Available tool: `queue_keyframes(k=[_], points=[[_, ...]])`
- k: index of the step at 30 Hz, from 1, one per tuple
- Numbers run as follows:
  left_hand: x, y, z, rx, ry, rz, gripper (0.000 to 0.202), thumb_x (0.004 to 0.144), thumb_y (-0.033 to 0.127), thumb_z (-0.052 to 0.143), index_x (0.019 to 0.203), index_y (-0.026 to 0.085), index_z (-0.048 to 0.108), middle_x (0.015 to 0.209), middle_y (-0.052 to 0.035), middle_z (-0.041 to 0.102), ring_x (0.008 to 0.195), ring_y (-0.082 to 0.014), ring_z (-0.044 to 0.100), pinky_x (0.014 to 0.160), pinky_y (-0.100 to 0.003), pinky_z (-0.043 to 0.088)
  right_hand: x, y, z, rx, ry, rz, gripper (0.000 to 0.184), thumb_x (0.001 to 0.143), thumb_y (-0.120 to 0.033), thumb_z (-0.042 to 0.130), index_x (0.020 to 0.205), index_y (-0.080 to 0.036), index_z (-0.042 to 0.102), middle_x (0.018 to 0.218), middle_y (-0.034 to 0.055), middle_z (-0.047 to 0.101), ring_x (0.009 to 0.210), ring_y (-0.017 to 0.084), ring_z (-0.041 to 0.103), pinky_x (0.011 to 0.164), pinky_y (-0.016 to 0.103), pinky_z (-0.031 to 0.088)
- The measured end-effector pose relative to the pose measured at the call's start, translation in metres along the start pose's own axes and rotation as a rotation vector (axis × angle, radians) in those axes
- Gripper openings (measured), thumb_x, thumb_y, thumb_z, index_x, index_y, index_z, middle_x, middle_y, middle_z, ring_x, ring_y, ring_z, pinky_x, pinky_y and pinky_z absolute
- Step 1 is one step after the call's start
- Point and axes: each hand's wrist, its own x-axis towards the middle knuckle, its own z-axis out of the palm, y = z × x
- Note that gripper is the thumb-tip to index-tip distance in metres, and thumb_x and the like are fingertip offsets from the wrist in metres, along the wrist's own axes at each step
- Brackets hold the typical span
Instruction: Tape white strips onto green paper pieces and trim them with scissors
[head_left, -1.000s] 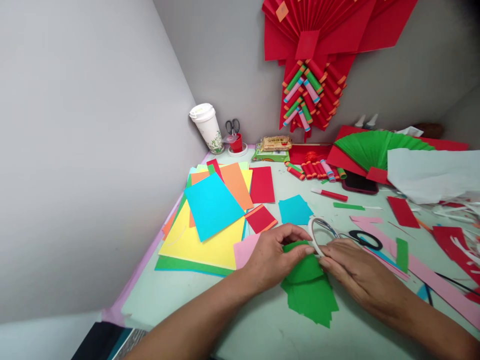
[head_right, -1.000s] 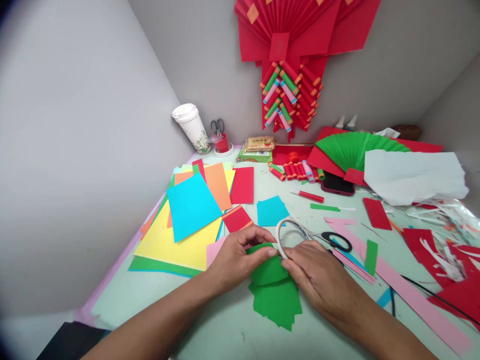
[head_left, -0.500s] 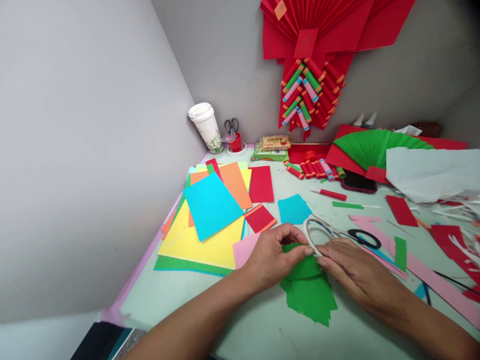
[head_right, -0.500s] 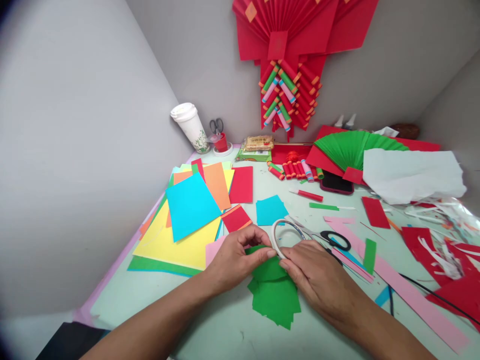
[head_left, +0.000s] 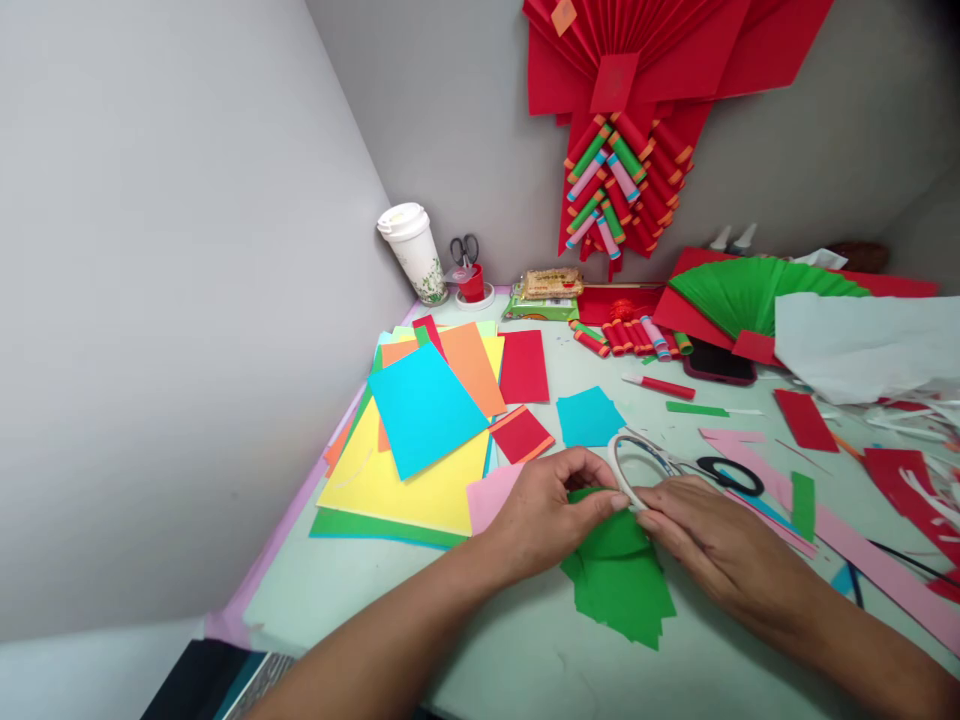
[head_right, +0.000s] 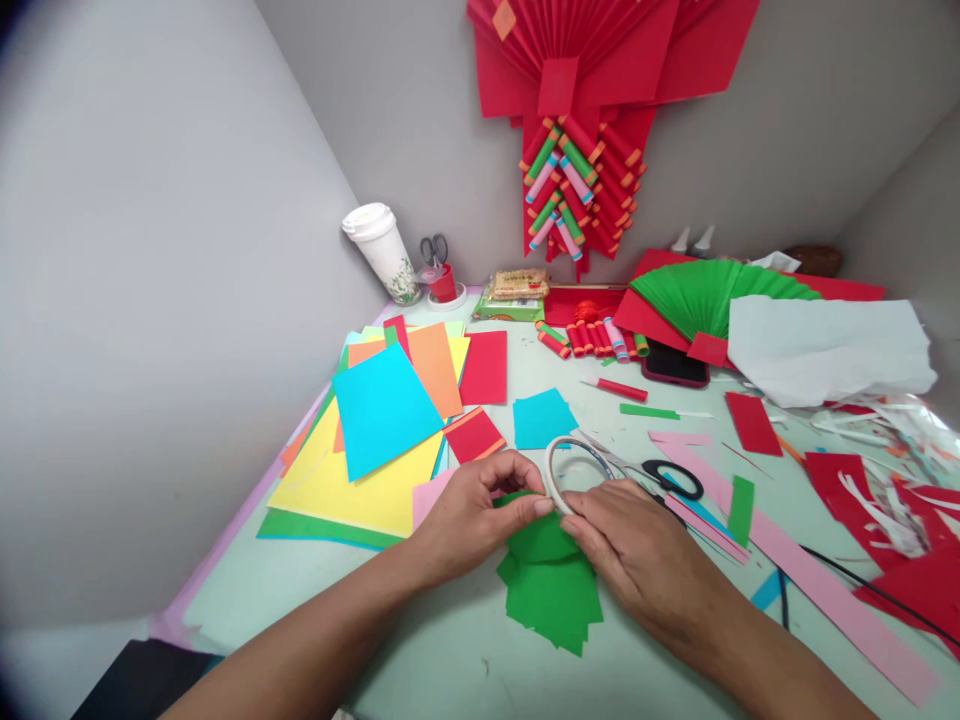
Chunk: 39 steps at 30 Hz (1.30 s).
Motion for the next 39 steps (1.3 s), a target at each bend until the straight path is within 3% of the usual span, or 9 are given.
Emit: queue_keyframes(k=[3, 5, 9, 16, 20, 26, 32, 35, 39], points=[[0.000, 0.002, -0.004, -0.051, -0.009, -0.005, 0.027, 0.077, 0.039, 0.076, 0.078, 0.017, 0.061, 0.076, 0.0012, 0.058, 0.072, -0.0119, 0.050, 0.067, -0.024, 0.039, -0.001, 0.002, -0.002, 0.009, 0.045, 0.066, 0.025, 0.103, -0.032, 0.042, 0.108, -0.024, 0.064, 0.093, 0.0045, 0.073, 0.084, 0.022, 0.066, 0.073, 0.036, 0.050], [0.001, 0.003, -0.007, -0.108, -0.012, -0.018, 0.031, 0.076, 0.043, 0.077, 0.078, 0.017, 0.059, 0.074, 0.0025, 0.055, 0.067, -0.0104, 0.047, 0.065, -0.023, 0.037, -0.003, 0.003, -0.003, 0.014, 0.073, 0.126, 0.030, 0.101, -0.035, 0.045, 0.125, -0.025, 0.060, 0.099, 0.0044, 0.074, 0.090, 0.023, 0.069, 0.076, 0.036, 0.052], [0.002, 0.004, -0.013, -0.173, -0.032, -0.043, 0.036, 0.075, 0.047, 0.079, 0.079, 0.018, 0.058, 0.071, 0.0039, 0.051, 0.063, -0.0088, 0.043, 0.061, -0.022, 0.034, -0.006, 0.002, -0.005, 0.064, 0.083, 0.213, 0.040, 0.100, -0.040, 0.046, 0.137, -0.028, 0.054, 0.076, -0.0012, 0.070, 0.067, 0.020, 0.068, 0.066, 0.033, 0.055], [0.001, 0.006, -0.020, -0.180, -0.070, -0.028, 0.035, 0.076, 0.045, 0.079, 0.079, 0.017, 0.058, 0.073, 0.0025, 0.053, 0.066, -0.0093, 0.045, 0.059, -0.022, 0.033, -0.007, 0.002, -0.012, 0.177, 0.002, 0.307, 0.023, 0.099, -0.044, 0.047, 0.105, -0.027, 0.062, 0.066, -0.0027, 0.065, 0.058, 0.017, 0.062, 0.049, 0.026, 0.048], [0.002, 0.008, -0.020, -0.204, -0.037, -0.029, 0.034, 0.074, 0.042, 0.081, 0.078, 0.016, 0.060, 0.072, 0.0030, 0.054, 0.064, -0.0084, 0.045, 0.058, -0.021, 0.035, -0.007, 0.000, -0.015, 0.257, -0.029, 0.304, 0.023, 0.101, -0.042, 0.043, 0.093, -0.025, 0.057, 0.063, -0.0030, 0.060, 0.057, 0.016, 0.058, 0.056, 0.027, 0.049], [0.005, 0.009, -0.016, -0.303, 0.185, -0.066, 0.034, 0.060, 0.034, 0.090, 0.081, 0.016, 0.070, 0.073, 0.0018, 0.066, 0.068, -0.0111, 0.057, 0.063, -0.022, 0.042, -0.006, 0.007, -0.018, 0.262, 0.069, 0.347, 0.026, 0.097, -0.046, 0.050, 0.088, -0.024, 0.061, 0.067, -0.0003, 0.066, 0.063, 0.017, 0.063, 0.057, 0.024, 0.050], [0.006, 0.007, -0.018, -0.225, 0.338, -0.052, 0.019, 0.071, 0.036, 0.083, 0.080, 0.020, 0.079, 0.086, -0.0031, 0.077, 0.087, -0.0200, 0.066, 0.082, -0.030, 0.049, -0.007, 0.006, -0.016, 0.245, 0.114, 0.381, 0.026, 0.095, -0.046, 0.054, 0.084, -0.025, 0.065, 0.073, -0.0014, 0.065, 0.054, 0.013, 0.056, 0.051, 0.023, 0.046], [0.005, 0.008, -0.017, -0.199, 0.338, -0.044, 0.019, 0.079, 0.038, 0.076, 0.086, 0.021, 0.080, 0.094, -0.0042, 0.078, 0.096, -0.0228, 0.067, 0.088, -0.033, 0.049, -0.007, 0.003, -0.011, 0.256, 0.135, 0.304, 0.022, 0.096, -0.042, 0.055, 0.085, -0.026, 0.066, 0.081, 0.0006, 0.067, 0.070, 0.017, 0.063, 0.064, 0.025, 0.051], [0.004, 0.005, -0.015, -0.300, 0.235, -0.030, 0.022, 0.086, 0.039, 0.069, 0.096, 0.022, 0.077, 0.096, -0.0045, 0.078, 0.093, -0.0217, 0.069, 0.088, -0.034, 0.052, -0.006, 0.003, -0.009, 0.249, 0.176, 0.158, 0.018, 0.096, -0.035, 0.055, 0.087, -0.027, 0.068, 0.098, 0.0048, 0.068, 0.092, 0.021, 0.067, 0.075, 0.028, 0.054]])
